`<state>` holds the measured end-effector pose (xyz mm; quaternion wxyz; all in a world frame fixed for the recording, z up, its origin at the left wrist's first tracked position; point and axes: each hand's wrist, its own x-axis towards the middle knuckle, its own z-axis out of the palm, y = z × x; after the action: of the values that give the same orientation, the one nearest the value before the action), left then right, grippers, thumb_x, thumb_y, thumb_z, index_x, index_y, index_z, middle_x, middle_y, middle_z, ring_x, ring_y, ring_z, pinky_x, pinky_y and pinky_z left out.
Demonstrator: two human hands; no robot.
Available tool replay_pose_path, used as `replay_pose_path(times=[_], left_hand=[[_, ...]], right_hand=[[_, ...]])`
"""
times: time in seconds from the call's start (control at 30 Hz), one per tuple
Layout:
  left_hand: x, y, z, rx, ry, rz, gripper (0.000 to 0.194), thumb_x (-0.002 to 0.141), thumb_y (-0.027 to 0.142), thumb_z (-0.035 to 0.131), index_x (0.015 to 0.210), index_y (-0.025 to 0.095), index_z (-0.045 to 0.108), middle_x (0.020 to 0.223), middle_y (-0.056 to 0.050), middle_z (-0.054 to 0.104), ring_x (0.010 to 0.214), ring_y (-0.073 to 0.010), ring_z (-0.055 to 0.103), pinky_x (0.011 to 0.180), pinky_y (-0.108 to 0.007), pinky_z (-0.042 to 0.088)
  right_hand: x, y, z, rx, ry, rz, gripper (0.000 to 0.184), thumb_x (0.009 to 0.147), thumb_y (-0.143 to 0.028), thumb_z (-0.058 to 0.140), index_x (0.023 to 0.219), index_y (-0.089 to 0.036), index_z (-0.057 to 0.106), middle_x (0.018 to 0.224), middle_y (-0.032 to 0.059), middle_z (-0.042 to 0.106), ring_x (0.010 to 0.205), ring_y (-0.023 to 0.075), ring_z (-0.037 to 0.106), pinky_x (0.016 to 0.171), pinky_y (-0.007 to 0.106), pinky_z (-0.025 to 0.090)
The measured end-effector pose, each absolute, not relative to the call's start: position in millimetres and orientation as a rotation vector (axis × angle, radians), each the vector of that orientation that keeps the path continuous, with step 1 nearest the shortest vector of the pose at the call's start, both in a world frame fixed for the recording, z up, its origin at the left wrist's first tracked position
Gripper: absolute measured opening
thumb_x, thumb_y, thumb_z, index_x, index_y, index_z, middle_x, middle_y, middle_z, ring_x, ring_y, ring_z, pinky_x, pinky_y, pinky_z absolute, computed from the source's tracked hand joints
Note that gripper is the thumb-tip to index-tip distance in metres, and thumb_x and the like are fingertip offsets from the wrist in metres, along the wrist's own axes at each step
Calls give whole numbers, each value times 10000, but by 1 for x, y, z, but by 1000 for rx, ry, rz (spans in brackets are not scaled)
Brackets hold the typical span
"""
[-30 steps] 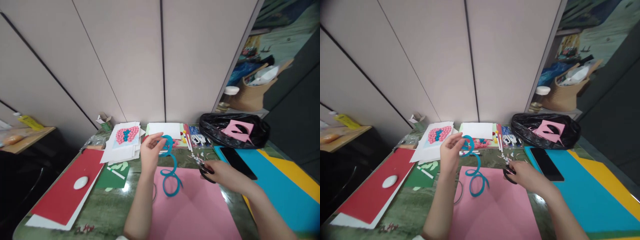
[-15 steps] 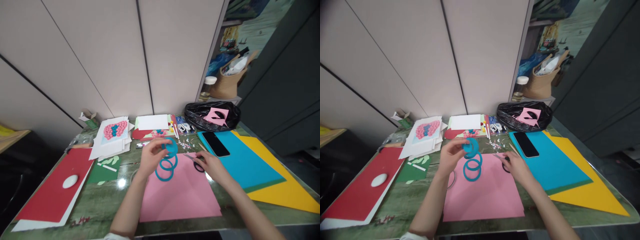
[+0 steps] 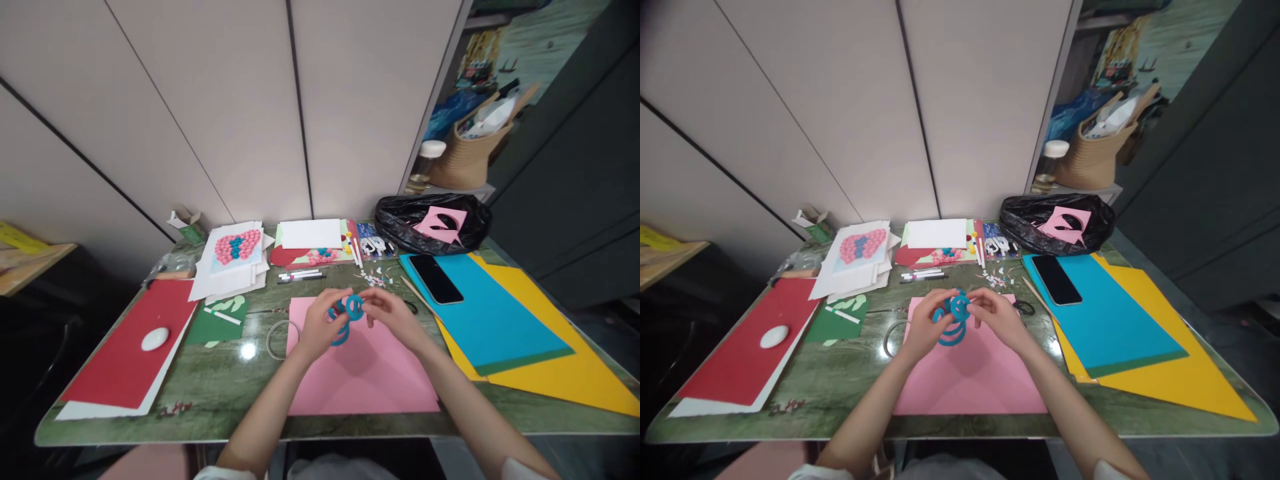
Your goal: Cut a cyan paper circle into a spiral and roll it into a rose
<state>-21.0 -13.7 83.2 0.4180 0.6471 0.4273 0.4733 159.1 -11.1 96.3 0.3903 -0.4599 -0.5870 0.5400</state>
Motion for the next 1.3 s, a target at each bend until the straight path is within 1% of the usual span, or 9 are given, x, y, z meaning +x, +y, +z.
replay_pose_path(times=[0.2, 0.37, 0.57, 0.77, 0.83, 0.97, 1.1, 1.17, 1.3], left_hand=[[-19, -15, 73, 1454, 977, 1195, 442, 783, 205, 589, 1222, 207, 537, 1178, -120, 614, 884, -175, 632, 761, -302, 524], [-9, -12, 61, 1110, 1016, 1236, 559, 686, 251, 713, 1203, 194, 508, 1162, -115, 618, 771, -141, 636, 620, -235, 526], [-6, -5, 56, 1111, 1075, 1154, 652, 659, 155, 708, 1262, 262, 485, 1198, -78, 615, 586, -61, 569, 472, -172, 458], [-23, -1, 55, 1143, 1205, 1170, 553, 675, 226, 734, 1197, 239, 554, 1177, -74, 627, 864, -146, 640, 733, -243, 506], [-34, -4, 49, 1092, 1268, 1212, 393, 740, 313, 687, 1104, 212, 579, 1093, -65, 647, 900, -138, 625, 781, -233, 483], [-47, -20, 33, 978, 1237, 995, 364, 749, 493, 633, 796, 133, 614, 624, -50, 642, 530, -143, 591, 534, -251, 453], [-38, -36, 18, 863, 1115, 796, 469, 746, 548, 602, 856, 94, 647, 759, -136, 695, 648, -222, 662, 594, -325, 504], [-31, -39, 11, 842, 1107, 834, 455, 723, 504, 648, 964, 119, 630, 868, -107, 693, 753, -198, 653, 683, -312, 504], [-30, -36, 3, 885, 1133, 883, 420, 637, 451, 727, 866, 110, 638, 741, -40, 654, 672, -147, 578, 664, -269, 458]], right_hand=[[157, -9, 88, -1257, -1454, 1300, 241, 745, -384, 651, 798, -163, 574, 648, -10, 583, 548, 106, 516, 547, 269, 451], [156, -5, 69, -1313, -1449, 1245, 230, 748, -375, 640, 841, -170, 594, 704, 22, 616, 624, 148, 565, 563, 283, 457], [164, 8, 59, -1260, -1474, 1318, 569, 608, -353, 777, 1135, -245, 592, 1214, 68, 592, 1094, 229, 551, 887, 360, 451], [166, 19, 45, -1213, -1380, 1587, 320, 644, -429, 739, 770, -163, 614, 703, 20, 668, 666, 160, 632, 660, 305, 503], [167, 20, 40, -1233, -1311, 1589, 335, 655, -449, 727, 771, -168, 586, 689, 3, 653, 636, 138, 618, 643, 289, 499], [168, 16, 29, -1238, -1252, 1639, 389, 649, -482, 717, 836, -171, 576, 729, 10, 656, 638, 138, 619, 647, 299, 509], [159, 7, 15, -1236, -1321, 1657, 341, 663, -449, 709, 810, -169, 582, 712, 5, 639, 630, 136, 601, 615, 280, 486], [153, 2, 9, -1255, -1387, 1620, 296, 663, -382, 715, 830, -168, 598, 643, -20, 597, 595, 125, 566, 577, 257, 450], [149, -3, 7, -1318, -1501, 1470, 363, 656, -263, 695, 1003, -196, 610, 676, -29, 571, 635, 137, 539, 606, 267, 436]])
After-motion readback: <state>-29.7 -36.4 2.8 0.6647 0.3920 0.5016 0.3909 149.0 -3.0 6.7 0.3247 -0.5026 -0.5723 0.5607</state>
